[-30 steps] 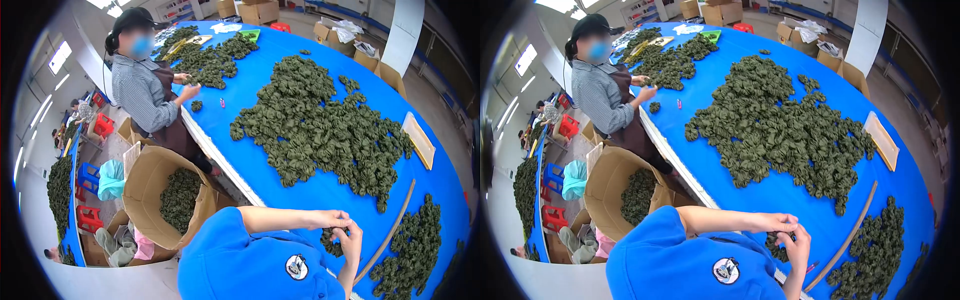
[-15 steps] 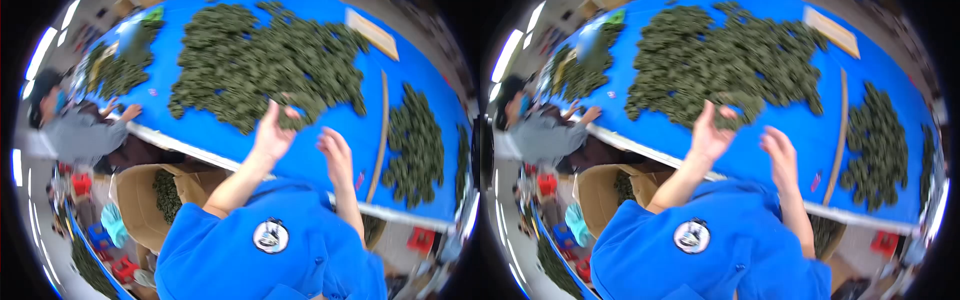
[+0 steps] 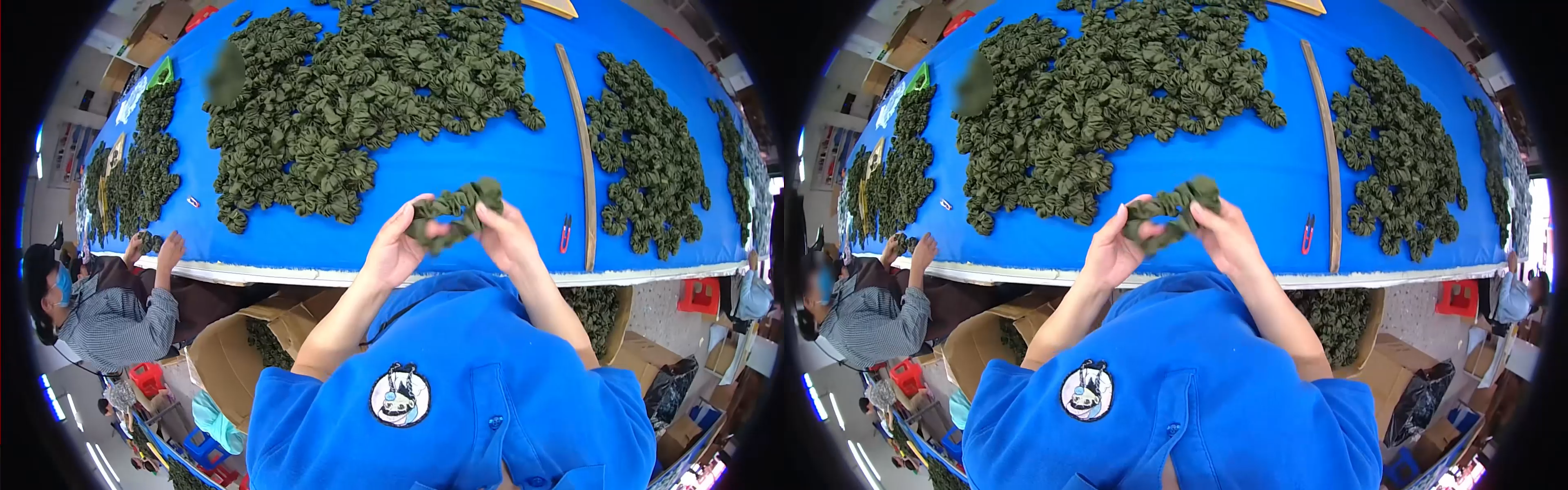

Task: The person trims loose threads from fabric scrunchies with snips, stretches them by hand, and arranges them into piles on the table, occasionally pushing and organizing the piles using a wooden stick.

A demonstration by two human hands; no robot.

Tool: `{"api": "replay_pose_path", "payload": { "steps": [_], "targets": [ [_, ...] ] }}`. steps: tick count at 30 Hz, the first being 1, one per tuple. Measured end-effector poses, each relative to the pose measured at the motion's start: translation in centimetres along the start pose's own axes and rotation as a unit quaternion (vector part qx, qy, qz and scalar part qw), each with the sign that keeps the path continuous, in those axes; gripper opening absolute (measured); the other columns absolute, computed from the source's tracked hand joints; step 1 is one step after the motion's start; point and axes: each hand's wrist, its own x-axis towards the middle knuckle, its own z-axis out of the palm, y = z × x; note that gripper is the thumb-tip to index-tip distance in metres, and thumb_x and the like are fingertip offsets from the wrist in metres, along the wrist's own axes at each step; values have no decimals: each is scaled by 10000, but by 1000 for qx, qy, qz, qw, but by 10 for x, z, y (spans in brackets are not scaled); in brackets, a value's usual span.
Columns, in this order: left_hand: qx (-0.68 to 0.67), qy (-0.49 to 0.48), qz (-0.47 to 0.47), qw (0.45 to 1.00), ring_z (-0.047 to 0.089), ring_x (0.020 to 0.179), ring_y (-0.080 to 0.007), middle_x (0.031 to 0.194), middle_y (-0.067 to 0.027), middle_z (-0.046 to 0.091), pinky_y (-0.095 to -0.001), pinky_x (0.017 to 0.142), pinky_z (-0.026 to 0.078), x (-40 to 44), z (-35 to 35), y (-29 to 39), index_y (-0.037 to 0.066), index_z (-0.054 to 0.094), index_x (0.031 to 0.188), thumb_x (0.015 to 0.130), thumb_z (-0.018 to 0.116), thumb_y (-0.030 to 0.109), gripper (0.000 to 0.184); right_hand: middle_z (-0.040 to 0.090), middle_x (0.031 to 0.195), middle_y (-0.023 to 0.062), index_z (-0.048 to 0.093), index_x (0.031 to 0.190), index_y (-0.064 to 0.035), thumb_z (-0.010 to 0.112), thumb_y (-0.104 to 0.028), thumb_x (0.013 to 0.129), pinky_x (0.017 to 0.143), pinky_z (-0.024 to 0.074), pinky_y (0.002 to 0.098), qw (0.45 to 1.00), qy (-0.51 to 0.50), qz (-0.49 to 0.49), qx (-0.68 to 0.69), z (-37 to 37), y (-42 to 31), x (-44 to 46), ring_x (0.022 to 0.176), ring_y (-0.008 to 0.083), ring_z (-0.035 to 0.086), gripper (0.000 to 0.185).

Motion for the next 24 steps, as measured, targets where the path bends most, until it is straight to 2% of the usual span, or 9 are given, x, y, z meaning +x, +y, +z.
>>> {"api": "replay_pose_path", "payload": {
  "steps": [5, 7, 9, 10, 12, 14, 18, 21, 24],
  "targets": [
    [308, 204, -19, 929, 590, 815, -163, 929, -80, 607, -245, 785, 459, 26, -29, 22, 43, 503, 1190, 905, 570, 184, 324, 616, 993, 125, 527, 1159, 3, 581, -36, 839, 625, 544, 294, 974, 98, -123, -164, -39, -61, -2, 747, 205, 616, 328],
    [406, 260, 97, 871, 579, 894, -194, 1017, -128, 570, -295, 793, 464, 59, -49, 46, 10, 492, 1191, 867, 607, 179, 383, 614, 977, 125, 530, 1143, 9, 585, -75, 856, 645, 545, 279, 936, 164, -218, -221, -111, -121, 0, 774, 194, 620, 304],
    [566, 308, 202, 738, 547, 968, -247, 1116, -152, 517, -335, 825, 454, 100, -79, 73, 1, 487, 1194, 817, 655, 231, 472, 609, 982, 128, 547, 1119, 9, 604, -131, 870, 697, 528, 255, 904, 244, -305, -176, -147, -163, -1, 810, 186, 621, 291],
    [565, 308, 205, 738, 547, 968, -247, 1116, -152, 517, -335, 825, 454, 118, -85, 84, 1, 487, 1194, 817, 655, 231, 472, 611, 979, 129, 550, 1110, 9, 610, -133, 867, 719, 517, 264, 903, 262, -307, -145, -175, -172, -5, 828, 190, 615, 288],
    [740, 459, 263, 416, 511, 1012, -315, 1139, -174, 493, -383, 852, 441, 148, -96, 102, -6, 516, 1158, 767, 685, 267, 506, 616, 974, 132, 555, 1091, 8, 622, -137, 859, 761, 496, 282, 900, 295, -309, -84, -229, -179, -14, 864, 199, 604, 281],
    [775, 460, 127, 414, 474, 1050, -356, 1100, -188, 517, -426, 885, 424, 156, -112, 121, -19, 542, 1108, 745, 680, 284, 492, 620, 969, 135, 560, 1073, 7, 634, -141, 852, 804, 475, 299, 893, 328, -307, -21, -256, -175, -24, 899, 208, 592, 276],
    [739, 409, 148, 514, 508, 1018, -326, 1050, -178, 555, -417, 880, 435, 146, -132, 119, -17, 563, 1060, 793, 620, 224, 365, 633, 862, 116, 576, 1011, 7, 618, -63, 833, 657, 489, 257, 921, 328, -199, -69, -202, -97, -31, 764, 165, 598, 196],
    [259, 262, 202, 908, 530, 999, -296, 1029, -163, 578, -403, 888, 437, 102, -98, 96, -6, 558, 1076, 819, 577, 183, 319, 641, 866, 119, 581, 1049, -2, 630, -84, 836, 633, 496, 250, 928, 342, -100, -111, -189, -27, -32, 737, 165, 608, 233],
    [-54, 76, 135, 986, 582, 961, -234, 1027, -133, 622, -390, 901, 432, 56, -43, 67, -11, 551, 1129, 829, 520, 87, 316, 640, 972, 124, 579, 1102, -5, 614, -162, 874, 726, 490, 255, 961, 217, -10, -168, -94, 4, -16, 834, 182, 617, 279]
  ]
}}
